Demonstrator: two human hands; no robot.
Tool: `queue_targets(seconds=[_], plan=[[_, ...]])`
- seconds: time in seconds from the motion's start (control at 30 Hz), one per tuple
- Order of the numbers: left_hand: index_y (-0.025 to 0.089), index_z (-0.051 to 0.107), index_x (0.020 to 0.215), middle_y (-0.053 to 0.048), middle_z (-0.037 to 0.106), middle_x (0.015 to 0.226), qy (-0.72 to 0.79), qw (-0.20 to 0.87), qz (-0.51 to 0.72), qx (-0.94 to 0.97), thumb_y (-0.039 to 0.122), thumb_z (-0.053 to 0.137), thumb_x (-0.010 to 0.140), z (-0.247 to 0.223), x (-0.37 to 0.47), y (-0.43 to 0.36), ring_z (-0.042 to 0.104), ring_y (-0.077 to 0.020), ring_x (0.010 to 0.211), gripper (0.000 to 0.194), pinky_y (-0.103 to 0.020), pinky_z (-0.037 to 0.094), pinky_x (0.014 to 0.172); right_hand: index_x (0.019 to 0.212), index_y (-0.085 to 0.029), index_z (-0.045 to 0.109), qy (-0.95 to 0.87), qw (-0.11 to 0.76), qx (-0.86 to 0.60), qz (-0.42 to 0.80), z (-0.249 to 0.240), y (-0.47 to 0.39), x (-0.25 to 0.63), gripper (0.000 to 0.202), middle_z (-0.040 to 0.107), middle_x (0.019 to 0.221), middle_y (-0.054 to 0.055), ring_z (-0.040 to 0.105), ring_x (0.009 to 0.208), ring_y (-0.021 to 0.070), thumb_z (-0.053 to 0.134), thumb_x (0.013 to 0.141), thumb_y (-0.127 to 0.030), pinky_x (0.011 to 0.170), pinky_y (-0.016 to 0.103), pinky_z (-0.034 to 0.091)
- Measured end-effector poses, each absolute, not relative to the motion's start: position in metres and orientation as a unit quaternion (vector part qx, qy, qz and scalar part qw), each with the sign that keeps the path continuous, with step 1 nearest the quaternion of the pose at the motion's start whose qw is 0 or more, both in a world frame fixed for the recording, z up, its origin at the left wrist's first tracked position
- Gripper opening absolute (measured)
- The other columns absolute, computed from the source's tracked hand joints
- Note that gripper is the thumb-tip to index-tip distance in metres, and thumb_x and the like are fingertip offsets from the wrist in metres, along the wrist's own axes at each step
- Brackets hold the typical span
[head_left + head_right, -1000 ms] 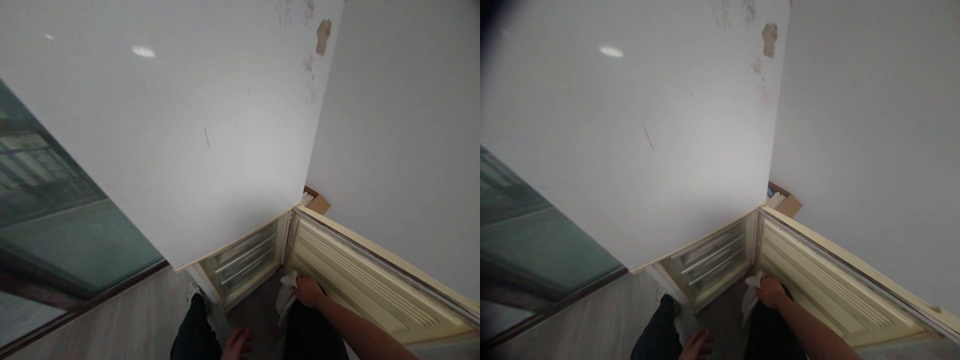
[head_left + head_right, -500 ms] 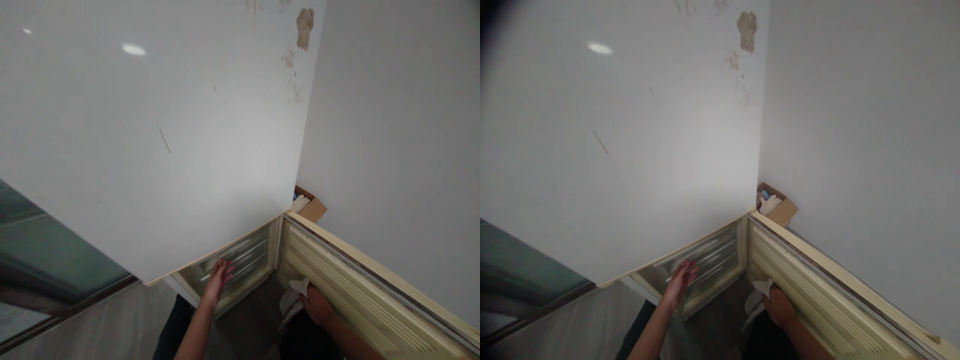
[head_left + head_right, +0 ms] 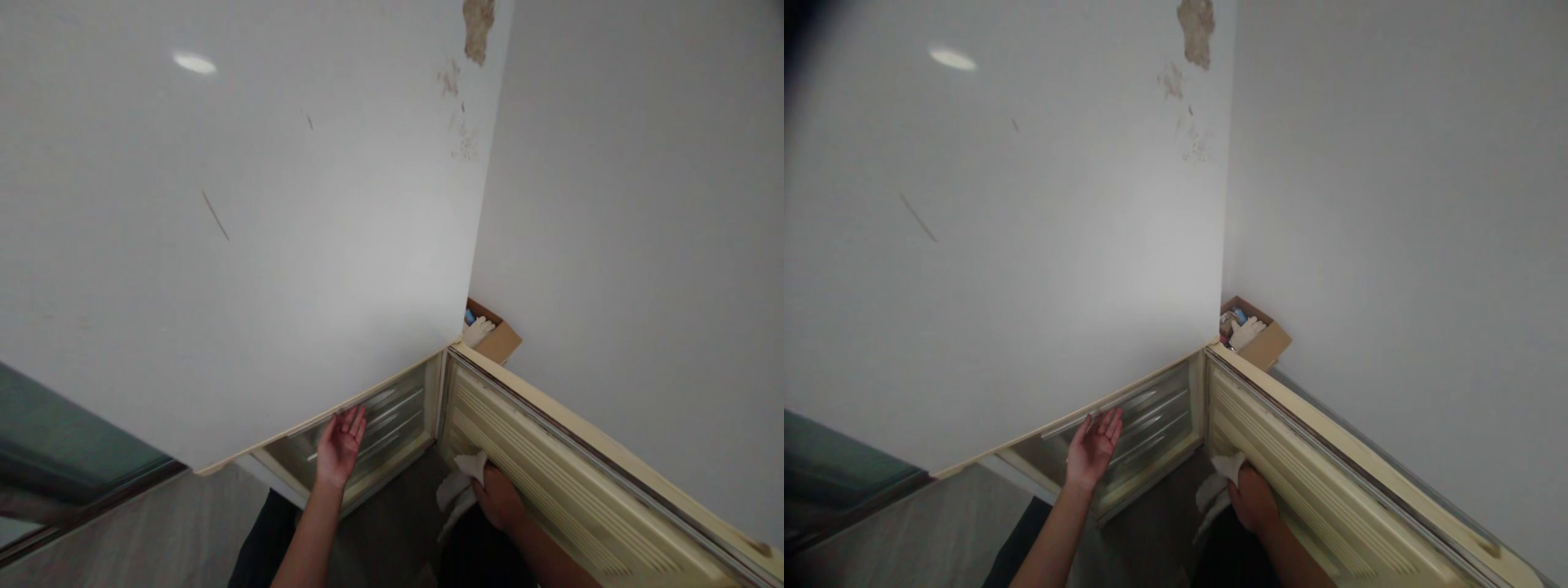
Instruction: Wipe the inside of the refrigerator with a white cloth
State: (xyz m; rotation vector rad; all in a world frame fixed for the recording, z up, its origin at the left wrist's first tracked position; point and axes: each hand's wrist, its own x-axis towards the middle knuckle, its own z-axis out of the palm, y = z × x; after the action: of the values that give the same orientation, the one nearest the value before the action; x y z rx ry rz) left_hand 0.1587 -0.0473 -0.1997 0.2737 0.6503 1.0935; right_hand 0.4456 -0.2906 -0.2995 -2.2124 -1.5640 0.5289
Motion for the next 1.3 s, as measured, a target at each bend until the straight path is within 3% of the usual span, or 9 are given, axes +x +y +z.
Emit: queue_targets(seconds=[0.2,0.7,1.3], plan=[[0.02,0.069,0.088,-0.008,0.075,0.103,0.285,0.803,0.517,0.083,0.024,0.049,0.096,-0.202,0.166,-0.057,0.071,-0.0227,0.106,0.022,-0.034,0.057,0.084,0.114,-0.01,0.07,-0.543,0.101,-0.816,0.173,-0.285,-0.282,0.435,0.041,0.07,0.115,0.019,0.065,0.111,0.0312,0.039,0.098,-0.032,0.099,0.038,0.045],[0.02,0.07,0.09,-0.006,0.075,0.102,0.299,0.82,0.487,0.034,0.02,0.051,0.094,-0.201,0.168,-0.128,0.073,-0.0202,0.092,0.019,-0.032,0.057,0.074,0.11,-0.011,0.071,-0.551,0.11,-0.809,0.172,-0.285,-0.28,0.435,0.038,0.071,0.11,0.019,0.067,0.107,0.0315,0.04,0.098,-0.03,0.094,0.038,0.047],[0.021,0.07,0.09,-0.006,0.074,0.109,0.313,0.824,0.471,0.033,0.021,0.058,0.089,-0.215,0.165,-0.162,0.073,-0.021,0.096,0.011,-0.031,0.057,0.075,0.11,-0.008,0.069,-0.555,0.093,-0.811,0.158,-0.296,-0.279,0.44,0.04,0.071,0.111,0.018,0.066,0.105,0.0292,0.039,0.098,-0.032,0.094,0.037,0.046]])
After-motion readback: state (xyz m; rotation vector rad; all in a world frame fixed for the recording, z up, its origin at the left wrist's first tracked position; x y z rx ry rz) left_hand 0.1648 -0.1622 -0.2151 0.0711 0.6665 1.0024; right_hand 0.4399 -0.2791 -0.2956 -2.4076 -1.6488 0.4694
